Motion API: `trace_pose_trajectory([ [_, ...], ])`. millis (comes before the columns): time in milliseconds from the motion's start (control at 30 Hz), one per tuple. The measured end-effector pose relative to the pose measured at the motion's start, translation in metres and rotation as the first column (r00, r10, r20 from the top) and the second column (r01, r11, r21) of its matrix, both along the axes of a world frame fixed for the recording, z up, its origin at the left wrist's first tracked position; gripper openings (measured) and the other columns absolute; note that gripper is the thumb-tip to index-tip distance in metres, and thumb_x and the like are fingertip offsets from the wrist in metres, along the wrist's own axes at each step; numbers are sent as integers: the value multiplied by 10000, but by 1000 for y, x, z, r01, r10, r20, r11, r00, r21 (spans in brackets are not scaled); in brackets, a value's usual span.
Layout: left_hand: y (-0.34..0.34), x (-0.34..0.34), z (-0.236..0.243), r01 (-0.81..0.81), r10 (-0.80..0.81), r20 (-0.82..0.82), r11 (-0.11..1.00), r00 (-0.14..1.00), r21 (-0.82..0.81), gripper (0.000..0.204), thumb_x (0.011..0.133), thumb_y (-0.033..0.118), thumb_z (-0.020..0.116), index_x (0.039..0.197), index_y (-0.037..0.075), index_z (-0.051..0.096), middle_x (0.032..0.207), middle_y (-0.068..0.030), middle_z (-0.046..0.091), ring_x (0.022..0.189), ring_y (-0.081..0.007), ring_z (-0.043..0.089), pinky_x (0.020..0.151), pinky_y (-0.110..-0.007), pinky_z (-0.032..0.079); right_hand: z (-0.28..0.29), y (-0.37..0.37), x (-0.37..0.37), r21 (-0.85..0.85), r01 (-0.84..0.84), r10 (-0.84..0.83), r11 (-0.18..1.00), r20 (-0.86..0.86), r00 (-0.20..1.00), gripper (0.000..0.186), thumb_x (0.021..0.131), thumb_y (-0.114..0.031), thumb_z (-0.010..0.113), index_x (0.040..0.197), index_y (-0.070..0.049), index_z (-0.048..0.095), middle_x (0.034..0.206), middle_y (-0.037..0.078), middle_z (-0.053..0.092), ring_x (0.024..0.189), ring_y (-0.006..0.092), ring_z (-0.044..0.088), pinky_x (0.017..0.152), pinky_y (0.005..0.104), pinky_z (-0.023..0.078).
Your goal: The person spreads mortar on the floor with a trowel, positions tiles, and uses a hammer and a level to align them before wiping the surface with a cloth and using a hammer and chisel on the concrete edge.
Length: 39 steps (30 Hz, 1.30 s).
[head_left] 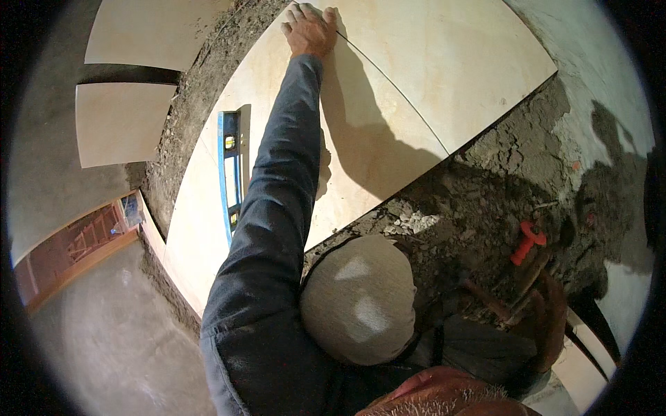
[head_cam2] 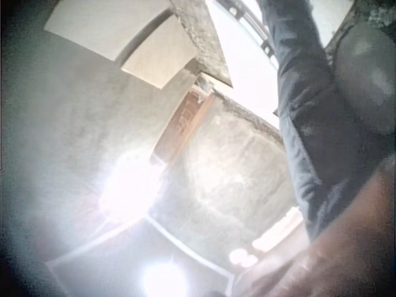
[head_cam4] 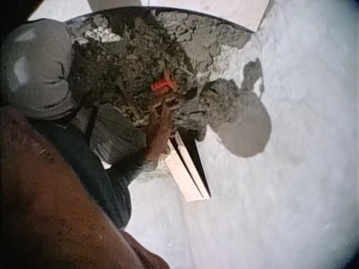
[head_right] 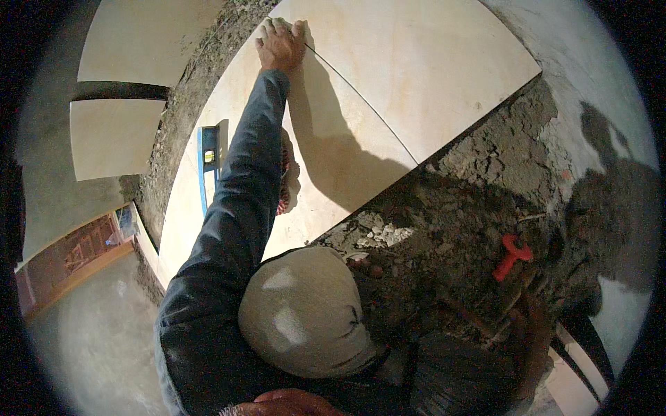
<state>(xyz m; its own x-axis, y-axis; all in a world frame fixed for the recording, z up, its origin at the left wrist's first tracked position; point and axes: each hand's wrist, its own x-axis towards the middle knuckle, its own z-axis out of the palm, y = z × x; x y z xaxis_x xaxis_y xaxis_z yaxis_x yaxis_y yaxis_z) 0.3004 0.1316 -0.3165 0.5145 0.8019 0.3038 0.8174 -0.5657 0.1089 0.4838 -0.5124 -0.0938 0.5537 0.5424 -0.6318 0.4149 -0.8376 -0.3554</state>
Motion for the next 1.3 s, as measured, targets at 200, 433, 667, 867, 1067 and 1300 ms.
trace_pose_trajectory([
  [200,-41,-6,11,57,-56,-20,997,998,45,744,979,536,349,1382,-88,407,1437,-309,397,1377,-464,323,1130,-574,219,2,16,4,18,-105,106,994,-25,994,390,959,-146,564,1338,-57,534,1232,183,591,1133,340,578,934,445,472],
  [433,39,-23,19,296,-291,57,950,955,-105,375,945,359,492,1119,42,587,1122,-152,598,1105,-356,531,1012,-582,370,-15,8,3,-91,3,-10,996,-71,997,421,925,-16,580,1340,-57,530,1262,174,574,1142,310,586,927,423,494],
  [667,171,16,15,419,-94,497,682,863,-599,550,944,385,602,1333,4,524,1353,-231,529,1236,-347,527,980,-458,464,28,57,-16,-78,-61,56,995,-65,996,421,941,-131,598,1349,-54,525,1264,176,576,1142,333,584,937,463,481],
  [867,139,61,21,225,-223,99,659,970,-718,407,979,360,552,1282,91,592,1270,-102,576,1158,-220,545,945,-405,478,4,21,-3,-122,-2,-12,992,-110,994,434,956,-198,591,1361,-58,518,1304,166,567,1201,337,552,983,474,449],
  [1067,179,66,-40,659,-725,-202,685,658,-309,409,1020,406,446,1260,120,614,1163,-39,595,1072,-173,546,893,-408,470,13,41,-10,0,53,-53,999,5,999,391,989,-208,546,1353,-67,523,1342,150,542,1208,336,542,1000,445,437],
  [1300,232,34,-39,477,-382,345,337,857,-812,479,1007,469,440,1269,104,608,1191,-64,614,1103,-209,566,954,-406,443,-6,32,10,66,154,-150,986,-69,986,382,997,-197,532,1357,-71,521,1349,151,536,1202,331,543,997,439,440],
])
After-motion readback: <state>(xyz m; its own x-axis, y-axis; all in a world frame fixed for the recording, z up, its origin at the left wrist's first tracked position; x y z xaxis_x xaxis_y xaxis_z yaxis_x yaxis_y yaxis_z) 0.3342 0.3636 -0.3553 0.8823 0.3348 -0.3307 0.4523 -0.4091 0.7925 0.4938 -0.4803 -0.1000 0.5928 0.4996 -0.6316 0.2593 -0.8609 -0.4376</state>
